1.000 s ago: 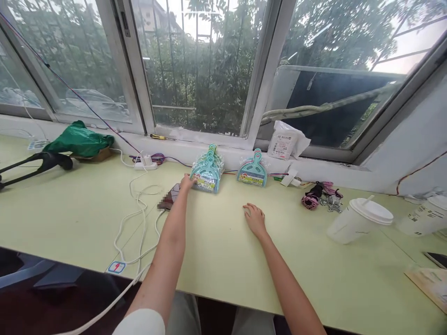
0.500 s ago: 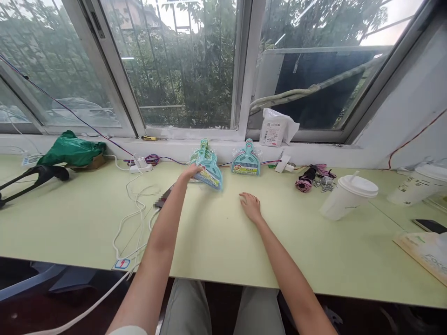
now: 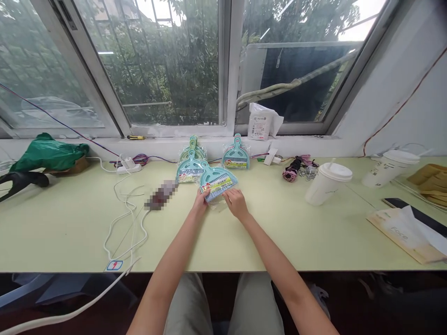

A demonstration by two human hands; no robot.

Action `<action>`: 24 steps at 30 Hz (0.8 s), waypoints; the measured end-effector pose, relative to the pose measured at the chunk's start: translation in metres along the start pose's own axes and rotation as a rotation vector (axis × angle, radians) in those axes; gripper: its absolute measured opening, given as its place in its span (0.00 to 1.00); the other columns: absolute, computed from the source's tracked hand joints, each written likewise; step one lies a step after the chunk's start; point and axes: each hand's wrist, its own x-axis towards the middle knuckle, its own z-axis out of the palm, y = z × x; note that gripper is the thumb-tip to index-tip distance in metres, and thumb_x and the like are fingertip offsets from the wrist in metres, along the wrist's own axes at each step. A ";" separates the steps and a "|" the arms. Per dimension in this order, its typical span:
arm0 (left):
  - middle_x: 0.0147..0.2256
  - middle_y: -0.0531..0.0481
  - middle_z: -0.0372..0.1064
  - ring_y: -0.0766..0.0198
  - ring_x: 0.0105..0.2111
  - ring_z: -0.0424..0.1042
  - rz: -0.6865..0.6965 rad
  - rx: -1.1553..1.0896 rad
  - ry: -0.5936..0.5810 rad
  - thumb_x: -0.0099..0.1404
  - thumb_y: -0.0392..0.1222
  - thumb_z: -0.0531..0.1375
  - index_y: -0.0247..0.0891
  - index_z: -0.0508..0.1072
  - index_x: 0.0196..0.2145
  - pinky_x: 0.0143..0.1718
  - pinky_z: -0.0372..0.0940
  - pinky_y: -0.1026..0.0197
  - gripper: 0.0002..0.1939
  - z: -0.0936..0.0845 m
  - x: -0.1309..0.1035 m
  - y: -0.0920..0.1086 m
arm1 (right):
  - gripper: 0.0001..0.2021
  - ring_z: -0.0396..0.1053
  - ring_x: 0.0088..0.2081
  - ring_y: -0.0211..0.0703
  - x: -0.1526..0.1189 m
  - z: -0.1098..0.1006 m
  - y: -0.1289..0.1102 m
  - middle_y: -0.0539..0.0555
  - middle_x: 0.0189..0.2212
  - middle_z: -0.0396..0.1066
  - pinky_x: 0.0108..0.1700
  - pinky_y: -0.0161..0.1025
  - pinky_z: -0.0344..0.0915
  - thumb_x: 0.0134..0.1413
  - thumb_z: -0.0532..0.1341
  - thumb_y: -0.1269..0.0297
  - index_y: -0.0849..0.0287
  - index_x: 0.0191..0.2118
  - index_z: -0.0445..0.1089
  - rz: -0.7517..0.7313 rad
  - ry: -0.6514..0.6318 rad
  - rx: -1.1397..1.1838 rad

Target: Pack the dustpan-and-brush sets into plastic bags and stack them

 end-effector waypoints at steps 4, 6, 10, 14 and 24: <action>0.55 0.46 0.64 0.55 0.52 0.67 0.054 0.036 -0.025 0.52 0.42 0.66 0.47 0.57 0.56 0.51 0.66 0.54 0.36 0.003 -0.004 0.002 | 0.22 0.70 0.34 0.46 0.009 0.009 0.011 0.55 0.29 0.74 0.41 0.41 0.65 0.58 0.50 0.44 0.55 0.32 0.72 0.344 0.039 0.411; 0.56 0.46 0.62 0.55 0.53 0.66 0.075 0.067 -0.063 0.51 0.43 0.67 0.48 0.56 0.56 0.51 0.65 0.53 0.37 0.005 -0.007 0.002 | 0.22 0.70 0.29 0.44 0.012 0.012 0.018 0.54 0.26 0.74 0.37 0.40 0.67 0.51 0.56 0.41 0.57 0.31 0.71 0.477 0.078 0.644; 0.56 0.44 0.62 0.52 0.54 0.65 0.048 0.203 -0.213 0.48 0.44 0.69 0.48 0.57 0.56 0.51 0.64 0.50 0.40 0.005 -0.013 0.007 | 0.22 0.71 0.31 0.41 0.013 0.017 0.030 0.52 0.28 0.73 0.41 0.41 0.69 0.39 0.67 0.47 0.58 0.36 0.66 0.613 0.206 0.948; 0.55 0.42 0.64 0.49 0.53 0.65 0.041 0.316 -0.326 0.48 0.45 0.70 0.47 0.57 0.57 0.48 0.65 0.49 0.41 0.004 -0.017 0.014 | 0.24 0.72 0.39 0.42 0.012 0.021 0.036 0.51 0.33 0.72 0.47 0.42 0.68 0.36 0.69 0.52 0.54 0.39 0.60 0.630 0.365 1.082; 0.57 0.43 0.60 0.50 0.53 0.65 0.026 0.254 -0.341 0.54 0.53 0.65 0.51 0.54 0.59 0.40 0.69 0.55 0.38 0.002 -0.017 0.020 | 0.31 0.70 0.47 0.43 0.014 0.013 0.023 0.51 0.42 0.71 0.50 0.43 0.68 0.40 0.67 0.56 0.49 0.51 0.55 0.503 0.229 1.242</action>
